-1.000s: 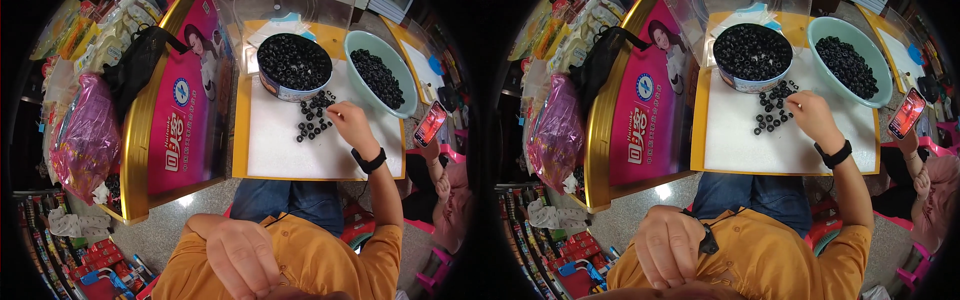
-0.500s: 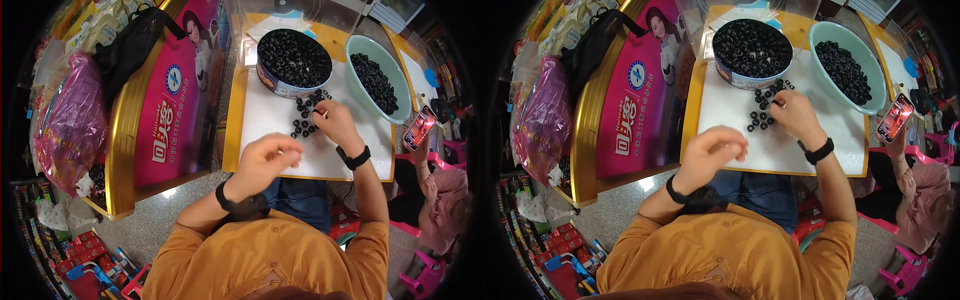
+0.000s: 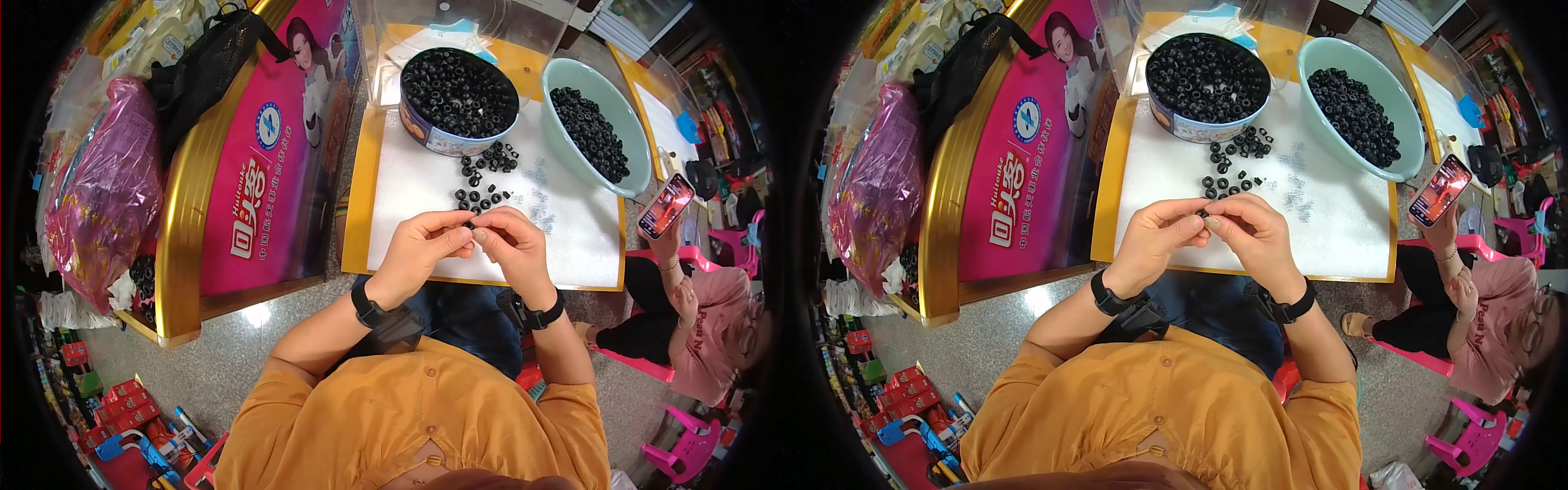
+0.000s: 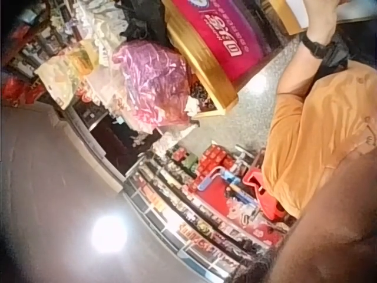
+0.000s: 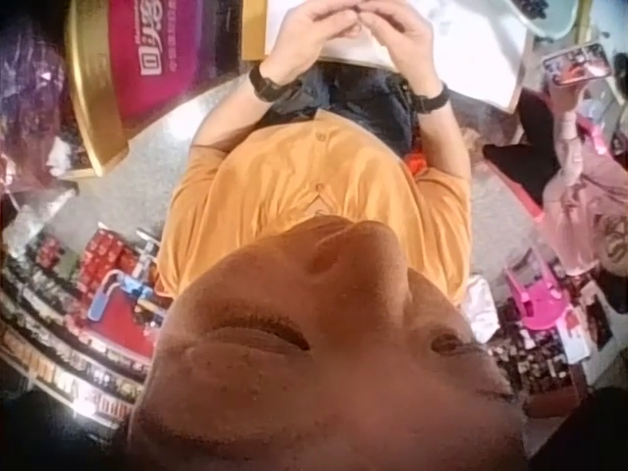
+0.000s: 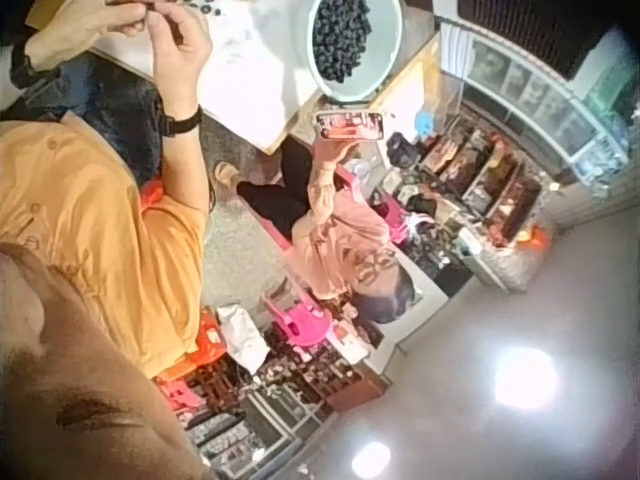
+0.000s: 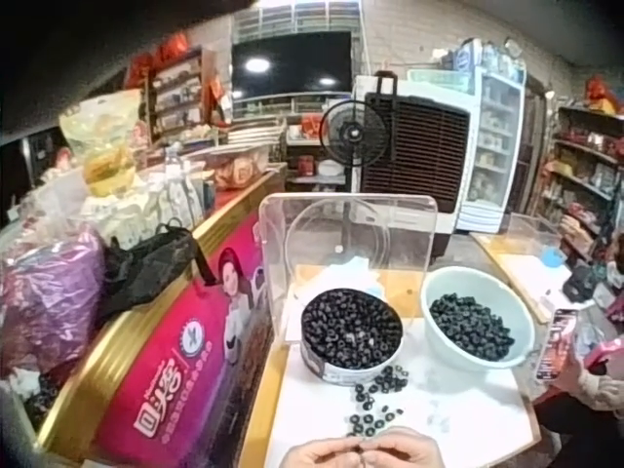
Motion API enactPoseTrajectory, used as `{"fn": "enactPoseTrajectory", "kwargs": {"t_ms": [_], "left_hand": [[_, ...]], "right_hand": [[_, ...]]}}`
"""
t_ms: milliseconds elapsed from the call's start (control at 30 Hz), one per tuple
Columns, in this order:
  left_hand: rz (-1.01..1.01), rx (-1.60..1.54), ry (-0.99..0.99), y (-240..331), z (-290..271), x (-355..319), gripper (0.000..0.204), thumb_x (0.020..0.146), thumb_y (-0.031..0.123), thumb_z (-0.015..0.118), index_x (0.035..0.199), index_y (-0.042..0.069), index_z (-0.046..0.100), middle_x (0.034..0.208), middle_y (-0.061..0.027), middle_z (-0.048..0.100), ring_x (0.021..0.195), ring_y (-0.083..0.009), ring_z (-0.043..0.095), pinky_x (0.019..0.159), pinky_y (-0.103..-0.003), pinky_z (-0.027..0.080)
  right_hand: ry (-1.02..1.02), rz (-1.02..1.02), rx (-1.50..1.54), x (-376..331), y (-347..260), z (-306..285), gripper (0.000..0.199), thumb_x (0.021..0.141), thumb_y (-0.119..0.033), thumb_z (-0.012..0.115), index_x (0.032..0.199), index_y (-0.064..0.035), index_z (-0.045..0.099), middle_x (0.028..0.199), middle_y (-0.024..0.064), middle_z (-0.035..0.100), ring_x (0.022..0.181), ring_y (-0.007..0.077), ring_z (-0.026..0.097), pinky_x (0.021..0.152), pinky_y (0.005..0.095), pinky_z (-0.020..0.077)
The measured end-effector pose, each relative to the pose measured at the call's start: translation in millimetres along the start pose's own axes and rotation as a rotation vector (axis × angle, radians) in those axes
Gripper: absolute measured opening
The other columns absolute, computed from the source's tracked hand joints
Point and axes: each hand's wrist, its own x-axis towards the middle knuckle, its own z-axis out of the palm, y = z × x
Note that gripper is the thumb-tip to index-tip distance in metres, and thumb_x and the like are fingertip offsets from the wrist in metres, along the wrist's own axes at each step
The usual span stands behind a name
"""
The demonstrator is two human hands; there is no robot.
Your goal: The person assembles small fasteners by picking up plastic rings and metal clips from the table, inserting the clips into the rings by hand, and placing them down.
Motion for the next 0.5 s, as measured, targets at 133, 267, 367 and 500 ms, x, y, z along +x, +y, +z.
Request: {"fn": "enactPoseTrajectory", "kwargs": {"t_ms": [133,267,367,500], "left_hand": [[-0.11,-0.019,0.008,-9,-6,-1,0.027,0.095,0.01,0.063,0.12,-0.002,0.063,0.103,-0.0096,0.068,0.087,-0.0144,0.067,0.079,-0.027,0.057],[-0.11,0.045,-0.013,-13,-15,-3,0.026,0.095,0.011,0.064,0.117,-0.001,0.063,0.103,-0.0102,0.068,0.086,-0.0148,0.067,0.079,-0.028,0.057],[-0.075,0.084,0.017,-23,-24,1,0.027,0.093,0.01,0.066,0.118,-0.001,0.063,0.103,-0.0098,0.067,0.086,-0.0147,0.067,0.079,-0.028,0.057],[-0.052,0.085,-0.01,-27,-26,5,0.027,0.092,0.007,0.066,0.118,-0.001,0.062,0.103,-0.0092,0.067,0.086,-0.0147,0.067,0.079,-0.028,0.057]], "right_hand": [[-0.042,-0.207,-0.35,4,-9,-6,0.015,0.084,-0.003,0.072,0.099,-0.003,0.072,0.088,0.0071,0.066,0.076,0.0147,0.062,0.066,0.0244,0.0484],[0.158,-0.095,-0.529,28,-8,-39,0.013,0.085,-0.005,0.069,0.098,-0.0022,0.071,0.084,0.0093,0.067,0.073,0.0161,0.062,0.066,0.0272,0.0493],[0.2,-0.117,-0.694,63,3,-67,0.013,0.087,-0.008,0.066,0.097,-0.0016,0.071,0.087,0.0124,0.068,0.075,0.0218,0.064,0.069,0.0312,0.0508],[0.16,-0.126,-0.926,96,30,-89,0.017,0.089,-0.012,0.062,0.098,-0.0006,0.07,0.094,0.0171,0.069,0.083,0.034,0.065,0.078,0.0394,0.0518]]}}
